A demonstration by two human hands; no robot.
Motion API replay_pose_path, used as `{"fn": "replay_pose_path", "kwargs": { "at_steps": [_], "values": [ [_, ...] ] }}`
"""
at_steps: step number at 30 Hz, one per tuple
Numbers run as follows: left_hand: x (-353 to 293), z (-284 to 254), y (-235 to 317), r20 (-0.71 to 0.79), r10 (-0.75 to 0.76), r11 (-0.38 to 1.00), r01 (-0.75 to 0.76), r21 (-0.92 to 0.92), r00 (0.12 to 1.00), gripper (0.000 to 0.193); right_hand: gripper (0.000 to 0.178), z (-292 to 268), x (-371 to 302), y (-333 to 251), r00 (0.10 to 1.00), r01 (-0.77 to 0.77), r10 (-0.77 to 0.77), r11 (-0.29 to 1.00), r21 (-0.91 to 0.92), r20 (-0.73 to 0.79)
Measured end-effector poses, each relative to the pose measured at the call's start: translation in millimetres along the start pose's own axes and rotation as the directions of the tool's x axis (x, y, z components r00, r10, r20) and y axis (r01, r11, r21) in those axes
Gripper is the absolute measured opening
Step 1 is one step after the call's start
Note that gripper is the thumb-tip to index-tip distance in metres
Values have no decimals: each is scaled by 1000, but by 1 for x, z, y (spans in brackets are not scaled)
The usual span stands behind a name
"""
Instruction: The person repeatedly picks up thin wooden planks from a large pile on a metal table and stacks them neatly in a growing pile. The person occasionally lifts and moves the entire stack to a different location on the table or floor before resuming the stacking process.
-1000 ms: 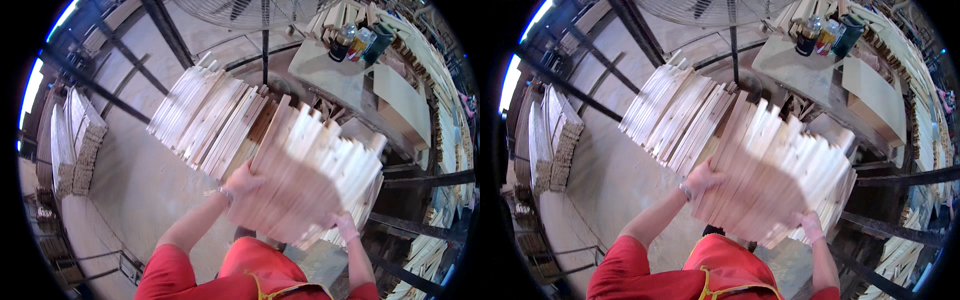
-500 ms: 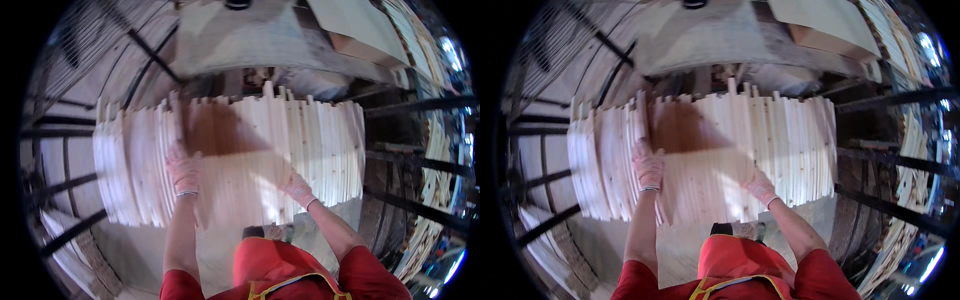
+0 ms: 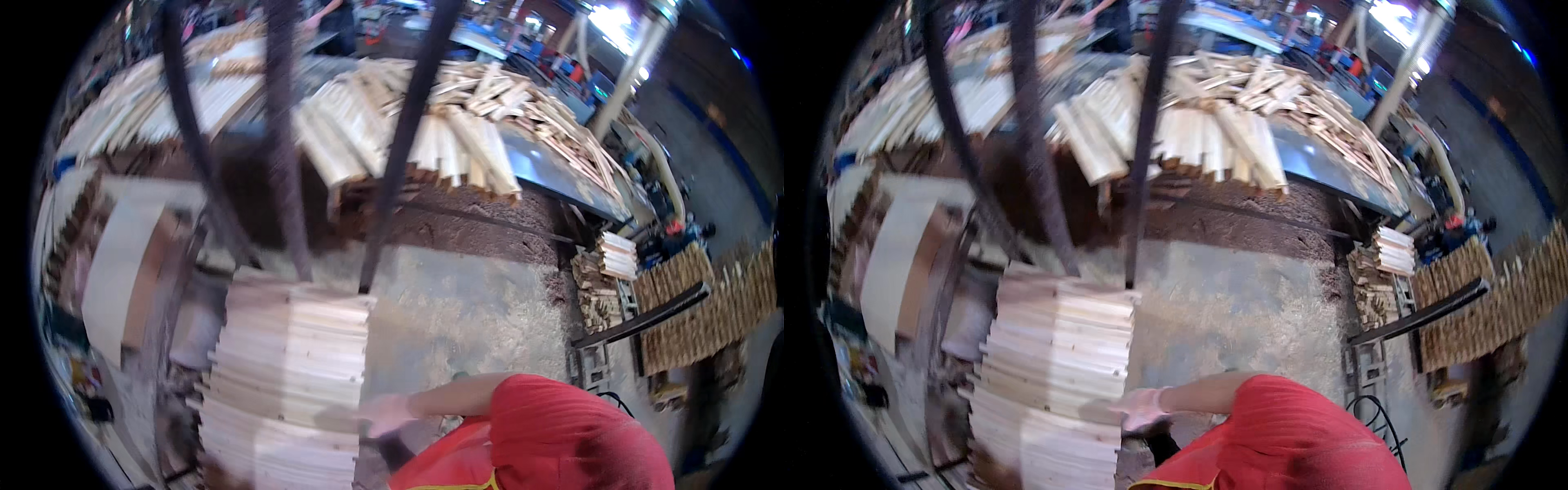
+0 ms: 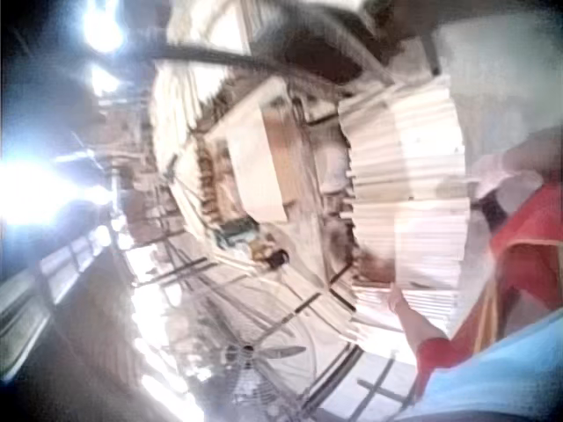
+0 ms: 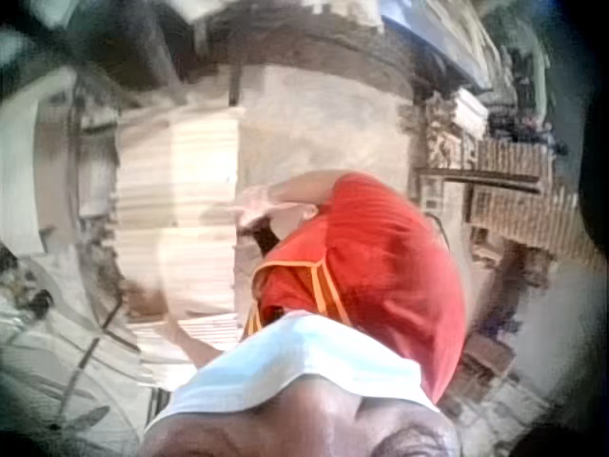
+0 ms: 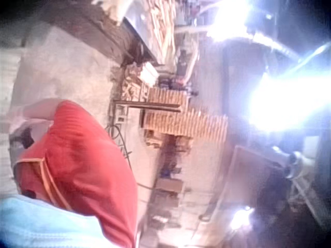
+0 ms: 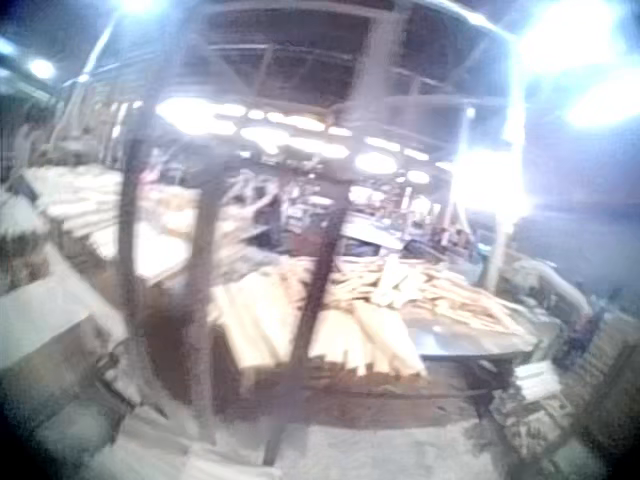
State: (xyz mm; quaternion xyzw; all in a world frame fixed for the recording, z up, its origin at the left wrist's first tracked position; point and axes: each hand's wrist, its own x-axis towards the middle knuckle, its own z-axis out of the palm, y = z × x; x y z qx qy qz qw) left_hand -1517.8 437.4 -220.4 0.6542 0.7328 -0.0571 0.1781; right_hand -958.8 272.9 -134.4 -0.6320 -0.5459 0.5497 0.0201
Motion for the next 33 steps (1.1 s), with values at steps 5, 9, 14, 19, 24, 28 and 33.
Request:
{"fn": "replay_pose_path", "kwargs": {
  "at_steps": [5,9,14,19,24,28,33],
  "values": [
    [-156,2,176,-164,311,942,-327,-77,936,68,88,49,-142,237,921,98,-87,995,9,-379],
    [-224,63,286,-88,595,802,-597,1,799,84,87,5,-323,293,833,-211,379,891,401,-404],
    [-350,41,572,218,818,549,-836,-22,532,82,91,18,-460,392,605,-136,657,642,754,-450],
    [-435,48,749,345,907,293,-950,-106,241,80,94,50,-528,473,440,88,779,457,885,-446],
    [-489,91,874,442,894,171,-968,-181,75,79,93,31,-547,533,419,104,771,483,869,-479],
    [-516,133,979,504,861,68,-967,-246,-67,78,89,-5,-577,585,350,63,839,423,904,-417],
    [-556,159,1111,503,821,-109,-938,-328,-271,77,82,-66,-633,672,305,-71,890,376,924,-339]
  ]
}}
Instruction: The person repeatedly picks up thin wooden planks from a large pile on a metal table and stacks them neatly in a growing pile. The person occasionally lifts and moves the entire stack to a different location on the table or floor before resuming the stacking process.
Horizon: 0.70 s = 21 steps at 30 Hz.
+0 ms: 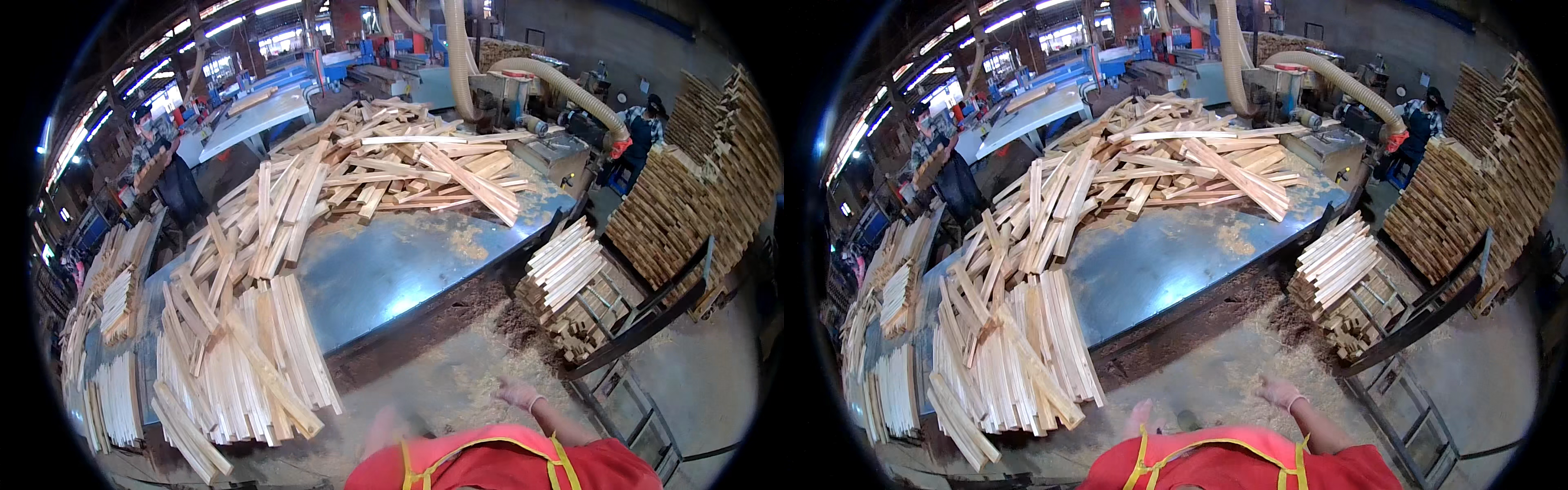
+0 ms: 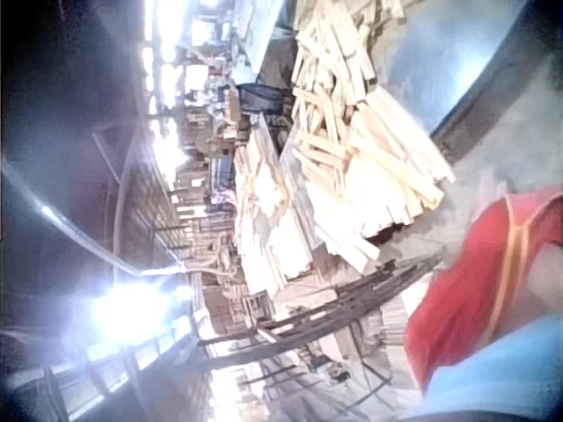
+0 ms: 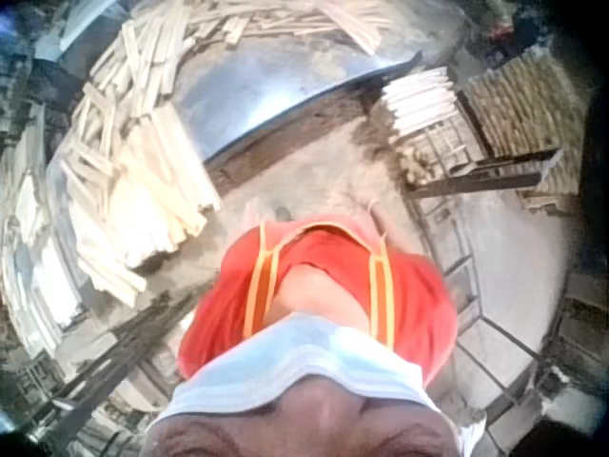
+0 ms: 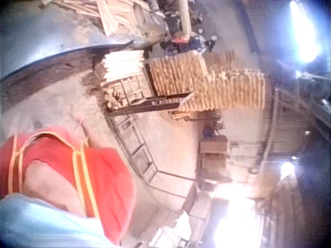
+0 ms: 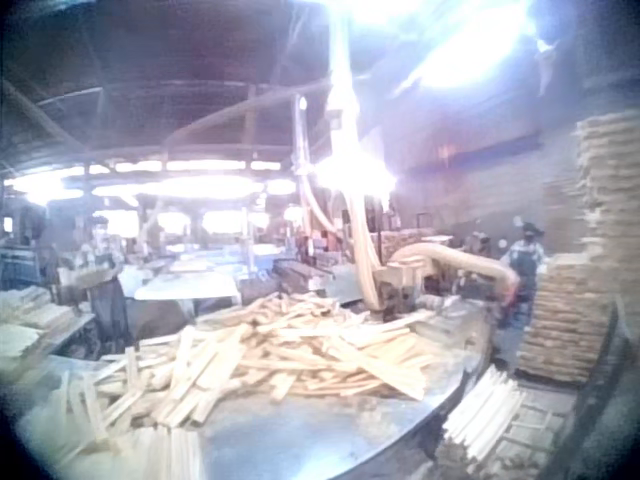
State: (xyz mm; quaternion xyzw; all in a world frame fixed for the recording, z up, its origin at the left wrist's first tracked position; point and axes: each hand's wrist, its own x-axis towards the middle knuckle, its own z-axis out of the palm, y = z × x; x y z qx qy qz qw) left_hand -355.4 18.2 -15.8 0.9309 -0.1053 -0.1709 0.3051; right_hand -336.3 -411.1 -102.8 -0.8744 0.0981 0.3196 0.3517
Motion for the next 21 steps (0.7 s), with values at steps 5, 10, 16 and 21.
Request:
{"fn": "replay_pose_path", "kwargs": {
  "at_steps": [5,10,16,21],
  "values": [
    [98,-49,10,-22,76,996,-75,46,997,75,88,-76,51,-63,974,98,-50,972,213,-220],
    [197,-91,30,-112,32,999,-28,40,993,70,111,-206,132,-152,821,274,-222,962,22,-525],
    [267,-73,39,-91,-204,976,209,54,975,74,122,-422,278,-255,739,353,-376,923,-154,-558],
    [336,-87,122,120,-395,919,394,26,911,61,134,-543,427,-256,845,268,-377,912,-310,-380]
  ]
}}
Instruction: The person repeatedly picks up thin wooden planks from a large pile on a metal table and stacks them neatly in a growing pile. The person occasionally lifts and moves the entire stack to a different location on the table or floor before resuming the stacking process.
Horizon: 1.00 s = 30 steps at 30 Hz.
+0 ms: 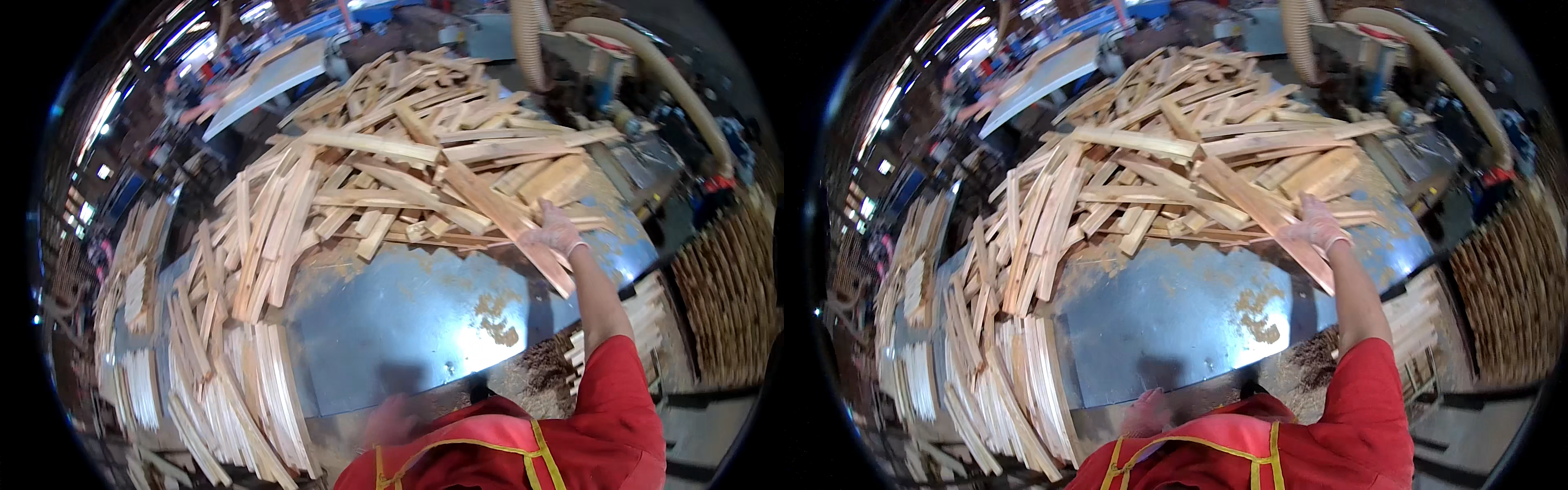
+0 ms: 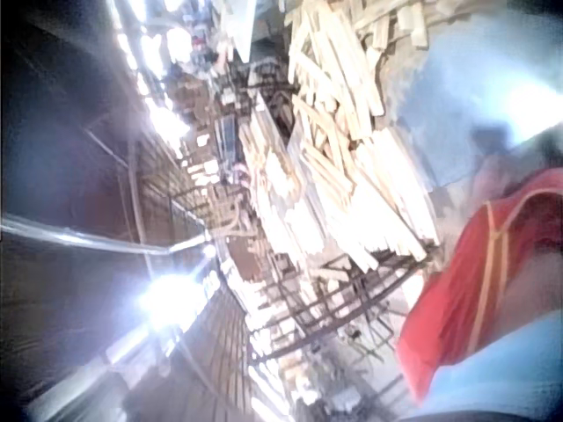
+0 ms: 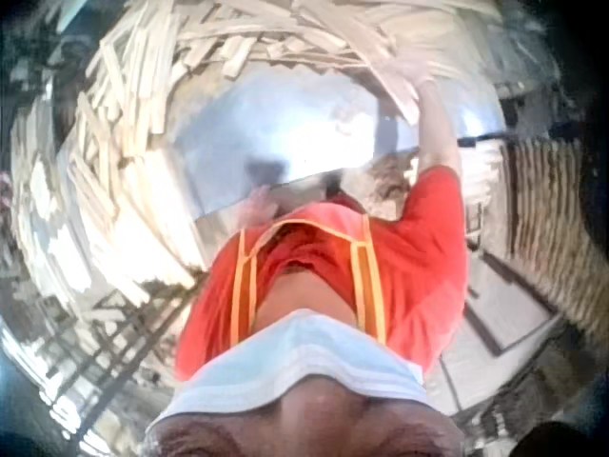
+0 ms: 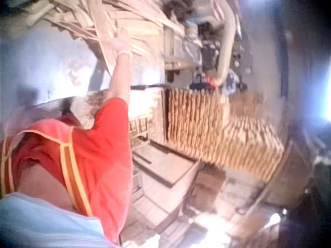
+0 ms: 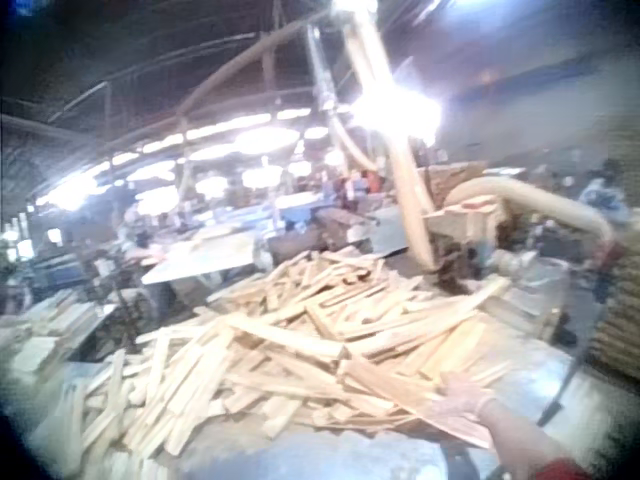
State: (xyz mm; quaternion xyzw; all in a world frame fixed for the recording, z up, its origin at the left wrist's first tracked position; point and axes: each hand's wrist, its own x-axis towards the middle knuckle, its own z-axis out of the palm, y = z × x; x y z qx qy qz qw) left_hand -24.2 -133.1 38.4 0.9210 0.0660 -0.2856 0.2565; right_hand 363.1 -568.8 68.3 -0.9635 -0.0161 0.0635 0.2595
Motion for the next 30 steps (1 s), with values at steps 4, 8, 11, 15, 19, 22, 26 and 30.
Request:
{"fn": "replay_pose_path", "kwargs": {
  "at_steps": [4,8,11,15,19,22,26,30],
  "values": [
    [16,6,26,-22,32,998,-31,48,999,66,137,-10,37,-6,978,11,-28,996,84,206],
    [38,24,31,-93,204,979,-201,36,975,68,137,22,-3,-10,968,42,-81,986,164,239],
    [63,16,54,-80,252,967,-253,0,964,70,131,45,-69,-53,910,-228,-87,711,665,405],
    [115,46,47,-356,325,888,-412,-203,876,94,108,162,-143,-73,946,-259,-88,373,891,312],
    [98,-5,49,-58,85,813,-103,-574,995,104,87,226,-211,-149,960,-273,-53,57,960,276],
    [65,18,-47,-76,280,419,-192,-888,957,93,81,228,-278,-211,920,-375,-162,-107,921,356],
    [-11,37,-130,-69,325,179,-134,-975,943,83,78,294,-311,-208,608,-723,-398,79,686,687],
    [-69,40,-154,-181,115,-133,-165,-977,977,72,75,322,-323,-287,511,-722,-376,301,624,773]
  ]
}}
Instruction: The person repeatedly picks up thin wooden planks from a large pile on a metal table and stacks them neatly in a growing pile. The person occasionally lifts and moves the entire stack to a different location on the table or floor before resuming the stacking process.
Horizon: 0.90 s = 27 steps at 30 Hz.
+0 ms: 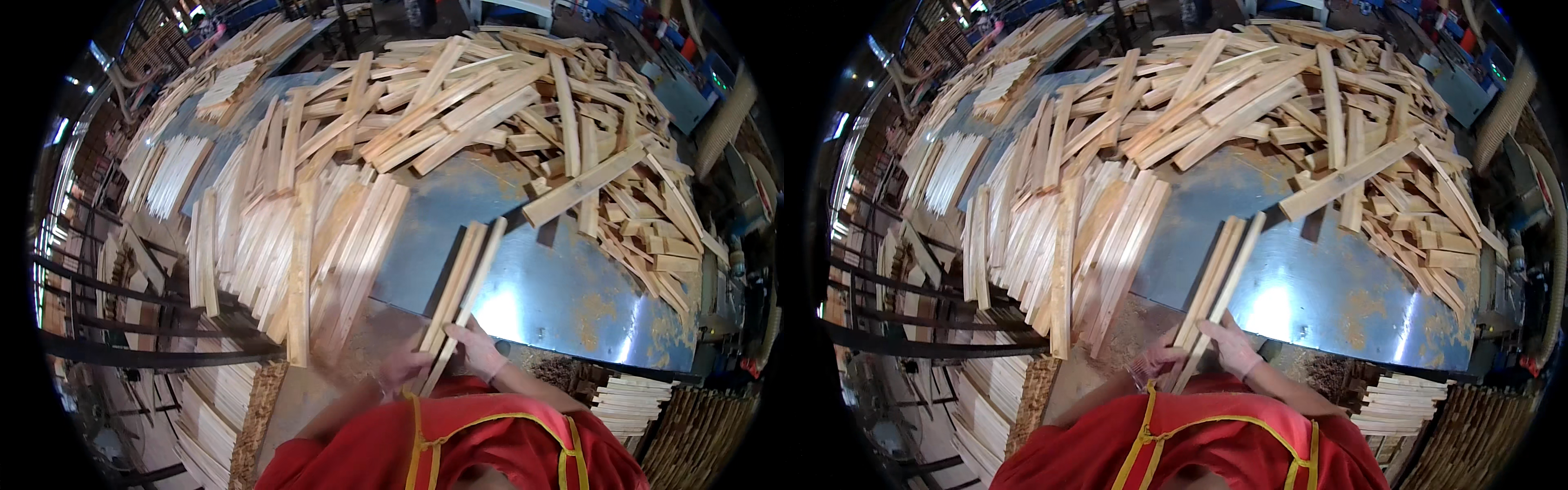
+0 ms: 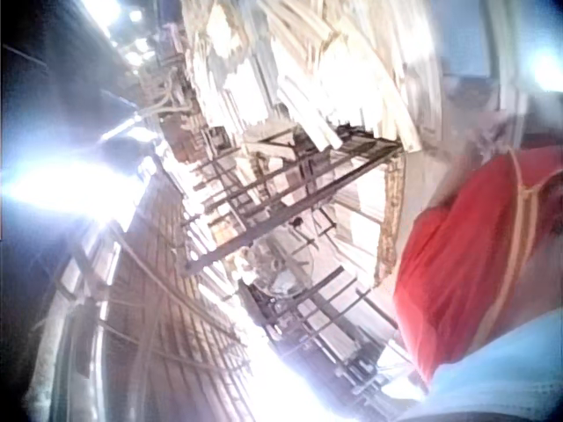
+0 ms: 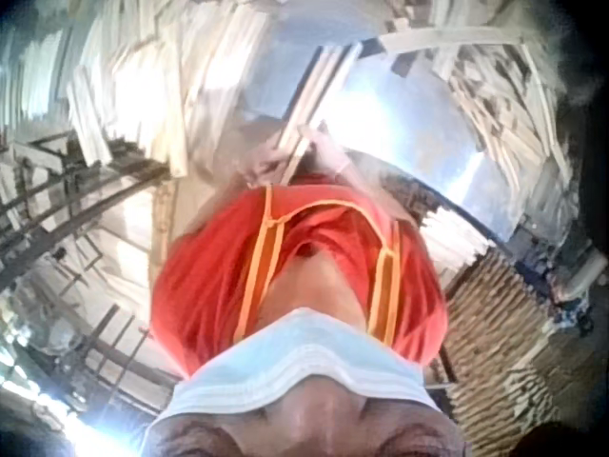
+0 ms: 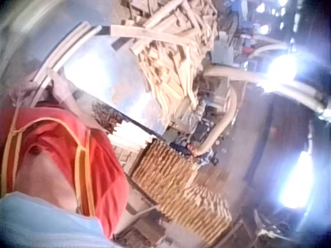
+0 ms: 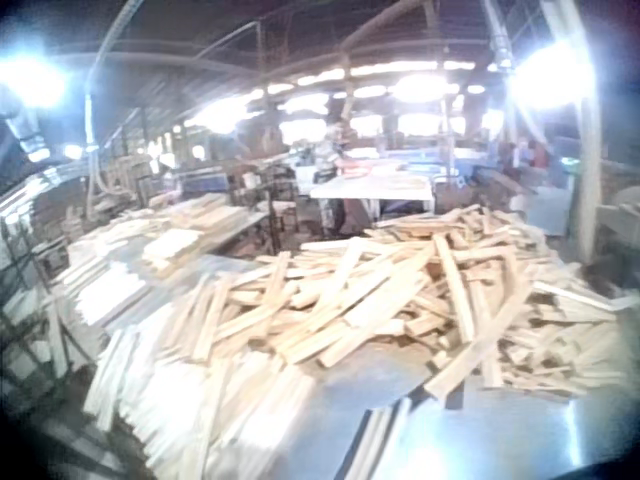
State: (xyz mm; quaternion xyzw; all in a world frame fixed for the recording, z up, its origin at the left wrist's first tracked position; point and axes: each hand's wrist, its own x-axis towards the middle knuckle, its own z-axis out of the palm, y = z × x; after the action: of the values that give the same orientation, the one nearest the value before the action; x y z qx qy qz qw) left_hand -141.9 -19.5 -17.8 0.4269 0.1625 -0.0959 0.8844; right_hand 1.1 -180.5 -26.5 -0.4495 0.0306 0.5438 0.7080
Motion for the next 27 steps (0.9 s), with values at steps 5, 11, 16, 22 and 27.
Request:
{"fn": "replay_pose_path", "kwargs": {
  "at_steps": [5,11,16,22,27],
  "values": [
    [8,-53,10,-465,185,865,81,495,866,65,77,43,99,-15,992,102,-121,529,-843,43],
    [22,-49,81,-330,597,-182,524,832,731,70,73,120,156,-72,956,83,280,29,-996,88],
    [30,-64,73,-405,530,-320,618,718,745,73,70,78,101,-165,923,283,-307,136,-949,231],
    [114,-11,71,-351,439,-205,473,857,827,89,92,-95,92,-234,440,-309,-883,23,-951,-164],
    [202,40,71,-237,169,623,83,778,957,81,81,-121,105,-189,626,-96,-771,68,-993,-113]
  ]
}}
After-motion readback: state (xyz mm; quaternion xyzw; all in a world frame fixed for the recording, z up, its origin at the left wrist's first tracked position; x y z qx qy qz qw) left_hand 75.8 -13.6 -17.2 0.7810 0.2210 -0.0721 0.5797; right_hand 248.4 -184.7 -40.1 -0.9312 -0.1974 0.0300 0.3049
